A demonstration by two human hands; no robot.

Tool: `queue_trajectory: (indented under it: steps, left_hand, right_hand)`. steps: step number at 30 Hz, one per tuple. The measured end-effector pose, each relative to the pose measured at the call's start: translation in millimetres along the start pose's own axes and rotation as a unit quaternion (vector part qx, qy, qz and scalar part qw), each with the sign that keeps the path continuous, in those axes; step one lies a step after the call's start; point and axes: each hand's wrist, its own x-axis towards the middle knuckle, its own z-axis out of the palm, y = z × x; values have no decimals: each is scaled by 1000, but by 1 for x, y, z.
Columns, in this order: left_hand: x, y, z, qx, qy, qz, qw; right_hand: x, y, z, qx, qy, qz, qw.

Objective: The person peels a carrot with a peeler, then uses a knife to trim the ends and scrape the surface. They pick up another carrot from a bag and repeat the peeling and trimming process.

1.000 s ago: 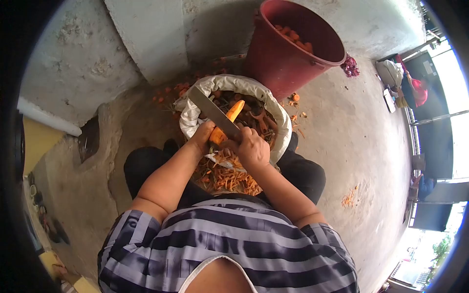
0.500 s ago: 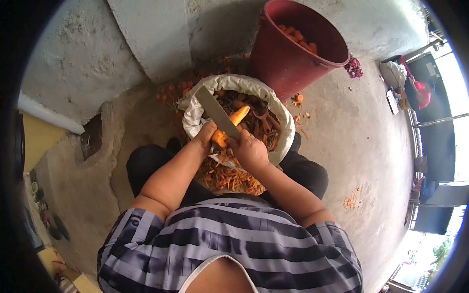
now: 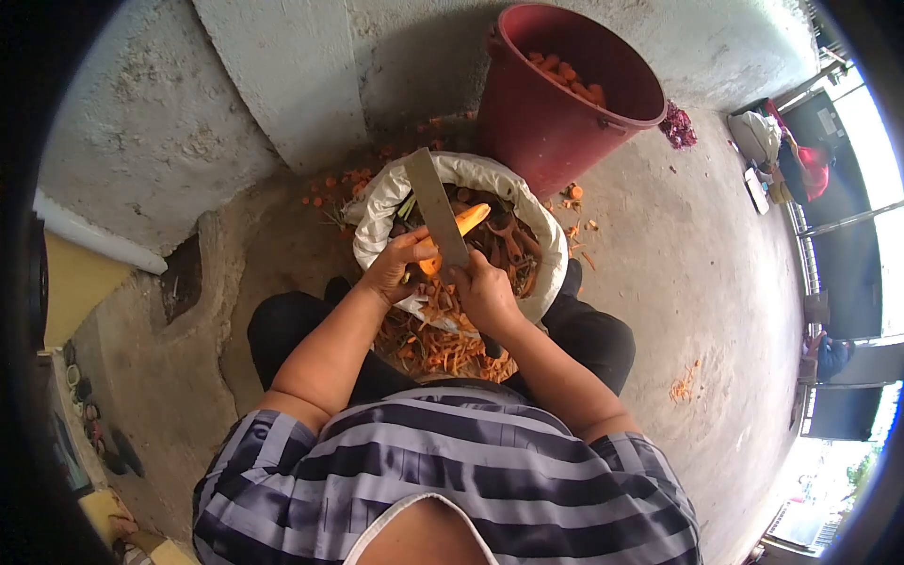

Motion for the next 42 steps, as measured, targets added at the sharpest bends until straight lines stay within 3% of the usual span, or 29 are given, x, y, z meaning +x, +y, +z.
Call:
queue_trajectory:
  steps: [2, 5, 8, 11, 17, 20, 24, 27, 28, 31, 34, 37, 40, 42]
  left_hand:
    - [5, -6, -7, 21, -24, 16, 999]
    - [6, -7, -5, -11, 51, -12, 999]
    - [2, -9, 0, -134, 49, -55, 988]
    - [3, -11, -5, -121, 55, -65, 989]
    - [7, -12, -17, -8, -12, -112, 994]
    - [13, -24, -20, -41, 13, -60, 997]
    - [10, -16, -13, -70, 28, -59, 995]
    - [15, -14, -16, -40, 44, -81, 995]
    - [13, -9, -16, -24, 40, -87, 995]
    - [15, -13, -18, -54, 60, -37, 996]
    - [19, -13, -10, -95, 89, 16, 991]
    - [17, -10, -11, -72, 96, 17, 993]
    - [17, -11, -20, -53, 63, 0, 997]
    - [21, -13, -24, -41, 64, 3, 997]
  right_hand:
    - [1, 0, -2, 40, -18, 23, 999]
    - [1, -1, -3, 32, -15, 6, 999]
    - [0, -2, -1, 13, -23, 13, 1000]
    - [-2, -1, 2, -25, -34, 2, 999]
    - [6, 2, -10, 2, -173, -3, 985]
    - [2, 18, 9, 53, -121, 38, 990]
    - [0, 10, 18, -45, -9, -125, 991]
    - [14, 5, 3, 37, -156, 66, 985]
    - [15, 13, 6, 60, -132, 9, 989]
    - [15, 8, 12, 139, -96, 36, 985]
    - [17, 7, 19, 116, -3, 33, 993]
    - [17, 1, 9, -13, 77, -25, 997]
    - [11, -4, 0, -63, 39, -82, 994]
    - [5, -8, 0, -97, 20, -74, 992]
